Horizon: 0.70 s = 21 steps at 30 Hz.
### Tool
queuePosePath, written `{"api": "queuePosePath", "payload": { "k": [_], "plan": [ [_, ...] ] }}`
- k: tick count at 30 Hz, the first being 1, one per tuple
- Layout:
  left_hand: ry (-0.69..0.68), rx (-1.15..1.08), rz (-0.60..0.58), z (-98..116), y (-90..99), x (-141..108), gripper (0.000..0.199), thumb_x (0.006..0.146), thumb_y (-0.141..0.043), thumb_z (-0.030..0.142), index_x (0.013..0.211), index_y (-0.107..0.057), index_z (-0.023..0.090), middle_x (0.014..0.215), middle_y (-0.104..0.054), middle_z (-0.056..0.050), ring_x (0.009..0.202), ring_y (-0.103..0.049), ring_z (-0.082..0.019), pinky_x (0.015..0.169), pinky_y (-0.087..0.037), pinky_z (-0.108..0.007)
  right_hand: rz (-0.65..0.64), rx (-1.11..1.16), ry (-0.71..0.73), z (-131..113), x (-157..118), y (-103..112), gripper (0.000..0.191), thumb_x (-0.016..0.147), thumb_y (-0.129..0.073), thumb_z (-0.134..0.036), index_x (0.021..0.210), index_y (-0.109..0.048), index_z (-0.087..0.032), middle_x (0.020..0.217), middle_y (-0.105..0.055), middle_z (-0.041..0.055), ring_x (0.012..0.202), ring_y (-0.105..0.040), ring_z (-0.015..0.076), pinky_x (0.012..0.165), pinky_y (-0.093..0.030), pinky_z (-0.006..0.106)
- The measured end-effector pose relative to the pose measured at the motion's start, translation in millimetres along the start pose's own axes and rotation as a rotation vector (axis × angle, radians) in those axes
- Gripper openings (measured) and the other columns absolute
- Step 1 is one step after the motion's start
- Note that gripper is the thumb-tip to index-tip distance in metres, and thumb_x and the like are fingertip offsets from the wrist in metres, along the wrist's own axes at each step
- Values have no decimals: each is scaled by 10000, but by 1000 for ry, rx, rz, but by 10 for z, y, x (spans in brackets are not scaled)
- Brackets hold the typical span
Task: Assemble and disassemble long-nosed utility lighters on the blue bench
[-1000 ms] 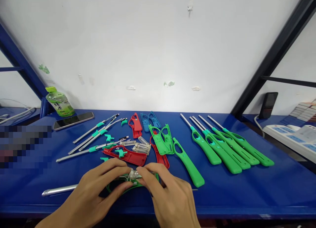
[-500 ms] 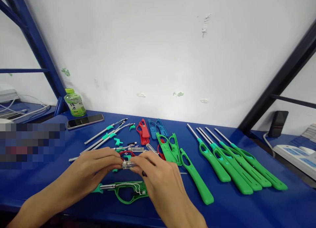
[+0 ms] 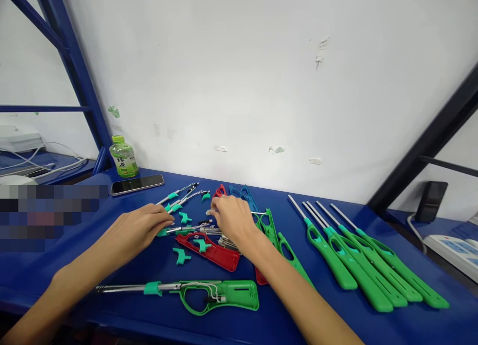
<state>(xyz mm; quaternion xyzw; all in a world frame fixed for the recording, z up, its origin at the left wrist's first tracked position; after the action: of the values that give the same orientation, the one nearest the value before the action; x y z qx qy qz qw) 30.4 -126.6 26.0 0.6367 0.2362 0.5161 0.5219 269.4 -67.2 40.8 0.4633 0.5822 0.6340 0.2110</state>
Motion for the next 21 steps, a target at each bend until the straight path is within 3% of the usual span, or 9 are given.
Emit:
{"api": "queuePosePath", "payload": {
  "k": [2,4,8,10,13,14,16,18,21],
  "plan": [
    [-4,5,-13,8,-20,-4,377,1067,-452,242,953,-811,238,980,-767,-83,878,-735,-238,644,-505,-269,-15,-21,21,-24,21,-43,199,1047,-711,-355,1006,-734,-162,957,-745,17,810,-705,163,743,-585,324],
    [-3,8,-20,21,-7,-11,364,1075,-461,255,988,-814,241,997,-766,-85,891,-734,-251,646,-507,-281,-1,-47,23,-43,-3,-9,186,1076,-660,-315,1006,-756,-172,987,-738,42,792,-691,163,674,-518,284],
    [-5,-13,-6,106,113,-65,364,1112,-453,343,1113,-803,244,1102,-769,-90,984,-740,-280,747,-548,-338,57,-107,-2,-33,-190,277,306,1129,-521,-284,1020,-785,-175,976,-691,88,635,-600,147,536,-320,283],
    [-45,-106,-22,192,187,-138,361,1129,-447,386,1141,-790,273,1116,-772,-59,1003,-741,-257,817,-556,-343,85,-117,1,-6,-372,459,354,1144,-482,-359,1030,-777,-200,982,-655,80,572,-547,133,520,-310,289],
    [-110,-282,-162,333,240,-325,259,1126,-519,407,1193,-765,365,1136,-772,10,1035,-740,-199,888,-550,-294,173,-103,52,39,-757,634,375,1151,-421,-400,1136,-773,-273,1030,-596,73,511,-529,103,481,-378,267],
    [-115,-302,-213,367,238,-398,221,1107,-574,410,1244,-747,400,1179,-767,25,1062,-740,-190,902,-548,-280,216,-111,61,51,-903,648,396,1150,-401,-439,1177,-770,-300,1044,-574,70,436,-472,67,421,-358,250],
    [-96,-288,-271,397,206,-529,324,1044,-700,397,1363,-689,450,1298,-740,33,1139,-736,-201,936,-547,-280,286,-144,54,56,-1195,609,402,1127,-423,-523,1228,-769,-346,1036,-552,57,322,-327,5,309,-279,222],
    [-72,-266,-316,386,140,-604,492,974,-790,338,1425,-647,473,1384,-709,32,1219,-717,-225,982,-540,-292,280,-135,24,30,-1450,505,340,1119,-464,-463,1307,-739,-392,1003,-557,39,308,-383,12,285,-317,197],
    [-51,-276,-397,334,18,-589,517,938,-813,269,1387,-662,475,1386,-705,40,1243,-703,-234,1036,-516,-305,99,-120,40,-57,-1709,306,316,1043,-623,-340,1340,-729,-335,1028,-622,55,383,-582,87,334,-474,224]
  ]
}}
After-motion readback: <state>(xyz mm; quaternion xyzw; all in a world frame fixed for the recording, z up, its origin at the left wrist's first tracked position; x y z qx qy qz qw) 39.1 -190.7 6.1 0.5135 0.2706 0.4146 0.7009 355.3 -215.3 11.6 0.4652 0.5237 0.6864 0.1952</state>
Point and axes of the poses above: each hand's wrist, its own x-axis towards the middle knuckle, its own y-axis out of the back of the hand, z = x × y, the point moved 2 cm from there along x, towards the middle knuckle
